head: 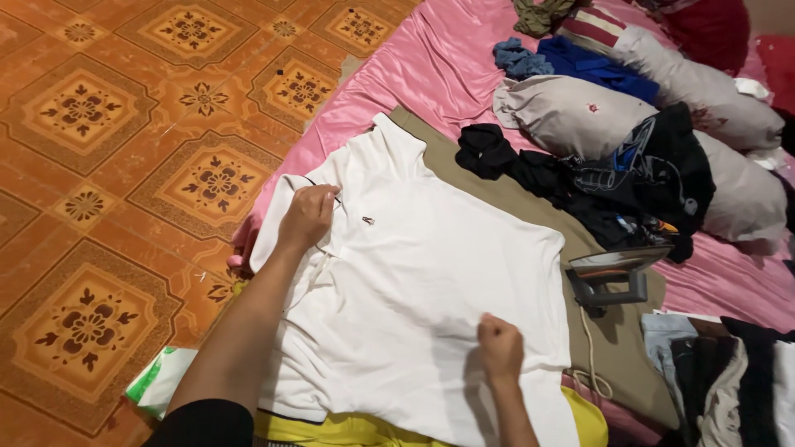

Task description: The person is ironing and folding a white polo shirt on a bed.

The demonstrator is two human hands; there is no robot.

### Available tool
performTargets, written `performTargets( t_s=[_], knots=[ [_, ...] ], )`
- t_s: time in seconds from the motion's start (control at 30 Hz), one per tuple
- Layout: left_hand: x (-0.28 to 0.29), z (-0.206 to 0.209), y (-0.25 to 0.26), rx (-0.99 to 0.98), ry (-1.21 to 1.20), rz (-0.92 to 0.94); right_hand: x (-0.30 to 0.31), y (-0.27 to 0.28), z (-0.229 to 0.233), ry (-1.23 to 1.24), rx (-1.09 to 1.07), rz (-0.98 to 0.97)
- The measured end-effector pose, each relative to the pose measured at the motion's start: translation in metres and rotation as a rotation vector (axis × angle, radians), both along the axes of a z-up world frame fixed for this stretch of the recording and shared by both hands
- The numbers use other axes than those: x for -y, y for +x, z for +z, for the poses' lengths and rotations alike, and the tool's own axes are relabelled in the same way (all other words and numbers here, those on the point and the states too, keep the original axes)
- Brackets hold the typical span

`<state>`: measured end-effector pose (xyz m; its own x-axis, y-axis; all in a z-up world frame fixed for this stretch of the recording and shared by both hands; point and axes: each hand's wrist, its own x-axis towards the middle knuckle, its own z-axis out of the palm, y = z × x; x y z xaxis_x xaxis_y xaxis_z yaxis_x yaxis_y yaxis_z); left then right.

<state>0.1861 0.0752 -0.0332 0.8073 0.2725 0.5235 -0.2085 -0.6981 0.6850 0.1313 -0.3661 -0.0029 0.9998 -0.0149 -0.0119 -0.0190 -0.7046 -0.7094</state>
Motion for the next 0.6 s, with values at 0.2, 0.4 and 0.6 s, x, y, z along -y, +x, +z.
performTargets(
  t_s=[0.2,0.4,0.6],
  knots=[
    [0.002,0.008,-0.004,-0.020,-0.023,-0.001,0.054,0.000,0.036,-0.149,-0.135,-0.154],
    [0.008,0.017,-0.005,-0.060,-0.007,0.006,0.138,0.014,0.041,-0.152,-0.110,-0.295],
    [0.011,0.022,-0.004,-0.071,0.036,0.020,0.253,0.082,-0.002,-0.399,0.181,-0.381]
  ],
)
